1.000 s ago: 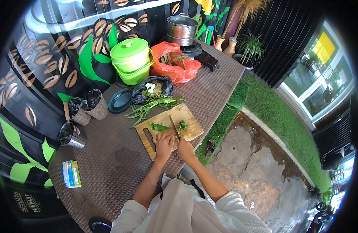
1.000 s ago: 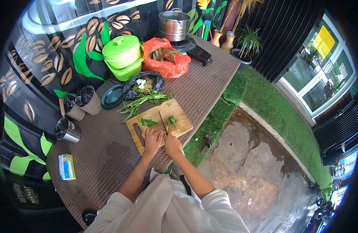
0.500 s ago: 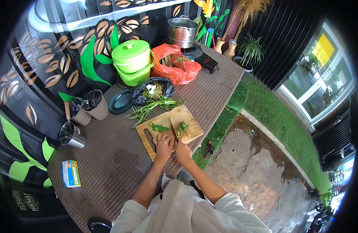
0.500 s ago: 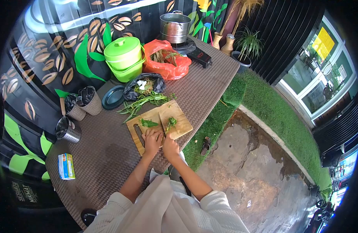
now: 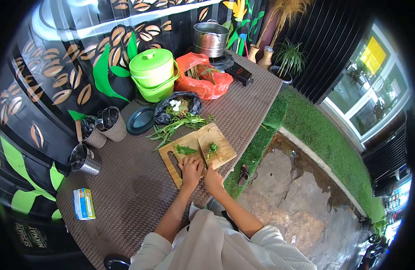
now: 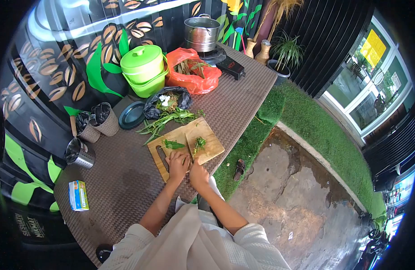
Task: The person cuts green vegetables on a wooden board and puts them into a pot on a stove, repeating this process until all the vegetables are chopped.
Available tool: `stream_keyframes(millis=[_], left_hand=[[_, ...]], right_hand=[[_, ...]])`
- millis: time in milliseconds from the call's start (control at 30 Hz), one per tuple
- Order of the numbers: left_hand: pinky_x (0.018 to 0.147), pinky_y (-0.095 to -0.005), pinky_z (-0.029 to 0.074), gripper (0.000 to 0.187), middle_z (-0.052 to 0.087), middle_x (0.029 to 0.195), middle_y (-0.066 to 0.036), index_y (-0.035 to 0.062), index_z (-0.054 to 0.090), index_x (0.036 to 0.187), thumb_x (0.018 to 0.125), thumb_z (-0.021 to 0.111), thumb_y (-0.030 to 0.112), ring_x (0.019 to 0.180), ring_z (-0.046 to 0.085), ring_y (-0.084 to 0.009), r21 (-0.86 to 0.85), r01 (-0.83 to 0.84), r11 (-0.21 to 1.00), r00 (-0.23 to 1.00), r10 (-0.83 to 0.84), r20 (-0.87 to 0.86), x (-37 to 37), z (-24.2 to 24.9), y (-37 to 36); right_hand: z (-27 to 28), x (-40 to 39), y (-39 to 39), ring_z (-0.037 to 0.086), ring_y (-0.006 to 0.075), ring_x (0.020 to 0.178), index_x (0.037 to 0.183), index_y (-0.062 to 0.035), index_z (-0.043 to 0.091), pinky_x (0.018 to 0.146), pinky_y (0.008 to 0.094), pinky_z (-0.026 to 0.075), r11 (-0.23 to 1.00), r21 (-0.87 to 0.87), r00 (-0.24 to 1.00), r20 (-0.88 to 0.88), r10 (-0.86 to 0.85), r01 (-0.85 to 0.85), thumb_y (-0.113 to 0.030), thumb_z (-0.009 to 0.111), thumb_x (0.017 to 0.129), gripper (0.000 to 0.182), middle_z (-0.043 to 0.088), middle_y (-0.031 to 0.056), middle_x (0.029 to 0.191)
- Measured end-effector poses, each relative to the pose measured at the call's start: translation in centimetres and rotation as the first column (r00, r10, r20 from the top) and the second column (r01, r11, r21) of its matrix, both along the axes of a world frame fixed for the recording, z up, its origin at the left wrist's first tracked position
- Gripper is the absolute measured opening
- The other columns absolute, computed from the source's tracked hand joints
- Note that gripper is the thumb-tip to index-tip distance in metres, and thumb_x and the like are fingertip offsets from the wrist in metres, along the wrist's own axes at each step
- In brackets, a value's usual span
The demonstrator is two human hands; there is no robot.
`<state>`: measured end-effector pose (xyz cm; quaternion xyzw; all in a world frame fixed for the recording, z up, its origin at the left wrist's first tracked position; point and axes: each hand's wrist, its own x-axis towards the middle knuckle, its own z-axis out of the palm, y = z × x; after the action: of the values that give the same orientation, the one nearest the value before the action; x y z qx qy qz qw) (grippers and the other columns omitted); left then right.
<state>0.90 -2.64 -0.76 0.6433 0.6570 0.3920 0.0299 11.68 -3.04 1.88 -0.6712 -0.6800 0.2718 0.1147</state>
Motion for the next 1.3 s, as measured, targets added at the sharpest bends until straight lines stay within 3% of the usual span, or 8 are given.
stream_keyframes(millis=[200,300,367,500,700,767,1100,1300], left_hand=[[0.085,-0.0416,0.03,0.015,0.063,0.092,-0.004,0.0082,0.07,0.091,0.081,0.063,0.017,0.097,0.051,-0.0249,-0.03,0.035,0.999,0.999,-0.034,0.034,-0.4,0.7,-0.3],[0.089,-0.0433,0.034,0.016,0.063,0.095,-0.007,0.0058,0.069,0.093,0.079,0.064,0.012,0.099,0.051,-0.027,-0.045,0.173,0.984,0.984,-0.172,0.045,-1.3,1.6,-0.9],[0.091,-0.0421,0.038,0.018,0.063,0.096,-0.011,0.0028,0.069,0.094,0.076,0.066,0.007,0.1,0.052,-0.0297,0.013,0.252,0.968,0.944,-0.249,0.217,-2.1,1.7,-0.9],[0.09,-0.0396,0.041,0.023,0.062,0.098,-0.013,0.0011,0.068,0.097,0.074,0.068,0.005,0.1,0.053,-0.0319,-0.067,0.178,0.982,0.956,-0.156,0.25,-2.9,0.8,-1.0],[0.086,-0.0403,0.042,0.017,0.061,0.095,-0.013,0.0009,0.065,0.094,0.079,0.065,0.008,0.096,0.053,-0.0311,-0.122,0.193,0.974,0.972,-0.173,0.157,-3.0,0.3,-0.1],[0.085,-0.0405,0.04,0.012,0.06,0.093,-0.013,0.001,0.063,0.091,0.081,0.061,0.008,0.094,0.053,-0.0312,-0.052,0.202,0.978,0.979,-0.202,0.013,-2.8,0.0,0.1],[0.088,-0.0433,0.04,0.011,0.059,0.091,-0.017,-0.0004,0.062,0.091,0.084,0.055,0.005,0.094,0.053,-0.0344,-0.135,0.174,0.975,0.98,-0.159,0.119,-1.5,1.2,0.0],[0.085,-0.0434,0.042,0.013,0.058,0.092,-0.021,-0.0043,0.059,0.093,0.087,0.052,0.005,0.093,0.053,-0.0374,-0.124,0.085,0.989,0.992,-0.095,-0.081,-1.0,2.0,-0.1]], right_hand=[[-0.2,1.1,1.5,0.063,0.0447,0.082,0.11,-0.0006,0.039,0.072,0.0533,0.05,0.997,0.002,0.997,0.009,0.073,-0.073,-0.031,0.042,0.096,0.034,0.064,0.0285,0.081],[-0.4,1.7,2.0,0.063,0.0452,0.081,0.107,-0.0002,0.041,0.072,0.0534,0.05,0.995,0.036,0.996,-0.002,0.091,-0.09,-0.03,0.042,0.095,0.032,0.064,0.0285,0.08],[-0.5,1.9,2.1,0.063,0.0454,0.081,0.107,0.0,0.041,0.072,0.0533,0.05,0.994,0.043,0.995,-0.003,0.099,-0.099,-0.03,0.042,0.095,0.032,0.064,0.0286,0.08],[-0.1,1.4,1.6,0.063,0.0458,0.082,0.107,0.0002,0.041,0.073,0.0534,0.05,0.995,0.033,0.995,-0.017,0.094,-0.093,-0.03,0.043,0.095,0.033,0.063,0.029,0.081],[0.5,1.5,1.7,0.063,0.0462,0.084,0.108,0.0,0.041,0.074,0.0536,0.05,0.997,-0.015,0.997,-0.016,0.075,-0.075,-0.031,0.043,0.095,0.034,0.063,0.0294,0.084],[0.5,1.9,2.0,0.062,0.0469,0.084,0.109,0.0004,0.041,0.075,0.054,0.049,0.996,-0.022,0.996,-0.019,0.086,-0.087,-0.032,0.042,0.095,0.035,0.063,0.03,0.085],[0.5,2.2,1.6,0.061,0.0485,0.084,0.107,0.001,0.041,0.073,0.0557,0.049,0.996,-0.015,0.995,-0.042,0.086,-0.087,-0.032,0.042,0.096,0.035,0.062,0.0318,0.085],[0.3,2.5,1.6,0.062,0.0483,0.083,0.107,0.0009,0.04,0.072,0.0556,0.049,0.996,0.007,0.994,-0.058,0.091,-0.091,-0.031,0.042,0.096,0.034,0.062,0.0318,0.084]])
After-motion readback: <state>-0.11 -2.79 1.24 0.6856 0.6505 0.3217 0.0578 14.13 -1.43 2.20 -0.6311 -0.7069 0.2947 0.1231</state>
